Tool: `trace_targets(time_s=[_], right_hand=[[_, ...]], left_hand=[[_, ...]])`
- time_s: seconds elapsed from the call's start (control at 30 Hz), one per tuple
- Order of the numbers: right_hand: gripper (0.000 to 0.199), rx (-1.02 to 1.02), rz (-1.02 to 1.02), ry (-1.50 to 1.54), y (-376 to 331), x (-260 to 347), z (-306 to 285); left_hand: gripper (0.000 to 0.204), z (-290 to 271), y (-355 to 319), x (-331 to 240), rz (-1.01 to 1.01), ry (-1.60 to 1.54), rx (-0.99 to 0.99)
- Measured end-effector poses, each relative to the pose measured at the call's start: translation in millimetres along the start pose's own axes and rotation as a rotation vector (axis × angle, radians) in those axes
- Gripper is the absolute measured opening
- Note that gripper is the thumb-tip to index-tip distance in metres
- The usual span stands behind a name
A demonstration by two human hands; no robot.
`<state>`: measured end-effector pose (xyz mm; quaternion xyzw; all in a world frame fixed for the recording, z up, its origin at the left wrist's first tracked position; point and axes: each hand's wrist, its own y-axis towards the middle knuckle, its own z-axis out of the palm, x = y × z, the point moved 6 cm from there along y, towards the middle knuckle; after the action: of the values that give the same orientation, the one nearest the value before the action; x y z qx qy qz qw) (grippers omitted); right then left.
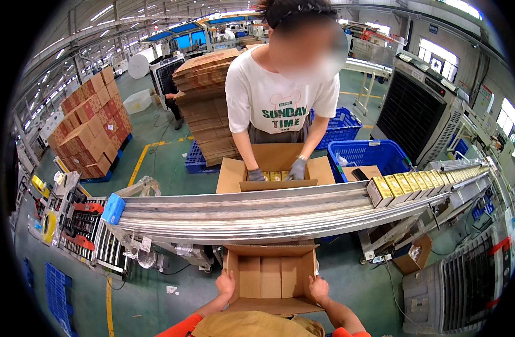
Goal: The person packs gold-colored rectangular packages from a conveyor belt into cardboard boxes by hand.
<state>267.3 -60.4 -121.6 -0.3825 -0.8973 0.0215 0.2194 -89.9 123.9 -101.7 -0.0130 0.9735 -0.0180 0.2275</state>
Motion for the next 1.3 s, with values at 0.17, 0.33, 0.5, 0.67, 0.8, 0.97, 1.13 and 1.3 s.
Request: trace_targets(time_s=[0.17, 0.33, 0.5, 0.67, 0.8, 0.97, 1.13, 1.3], right_hand=[[0.046, -0.035, 0.023, 0.078, -1, -10, -6], [0.046, 0.046, -0.017, 0.051, -2, 12, -6], [0.046, 0.008, 0.010, 0.088, -3, 2, -15], [0.045, -0.016, 0.000, 0.130, -5, 1, -16], [0.046, 0.001, 0.002, 0.115, -4, 5, -12], [0.045, 0.046, 0.029, 0.061, -4, 6, -13], [0.047, 0.084, 0.051, 0.063, -3, 6, -13], [0.048, 0.006, 0.024, 0.064, -1, 5, -10]], left_hand=[[0.033, 6, 2, -8, 0.019, -0.002, -0.033], [0.033, 11, 4, 14, 0.039, 0.038, -0.069], [0.031, 15, 5, 4, 0.098, -0.033, -0.091], [0.029, 9, 2, -3, 0.089, -0.003, -0.047], [0.030, 2, 1, -5, 0.081, -0.016, -0.047], [0.035, 11, 6, 2, 0.050, 0.056, -0.047], [0.033, 2, 2, -5, 0.005, -0.006, -0.005], [0.032, 6, 3, 1, 0.012, -0.011, -0.021]])
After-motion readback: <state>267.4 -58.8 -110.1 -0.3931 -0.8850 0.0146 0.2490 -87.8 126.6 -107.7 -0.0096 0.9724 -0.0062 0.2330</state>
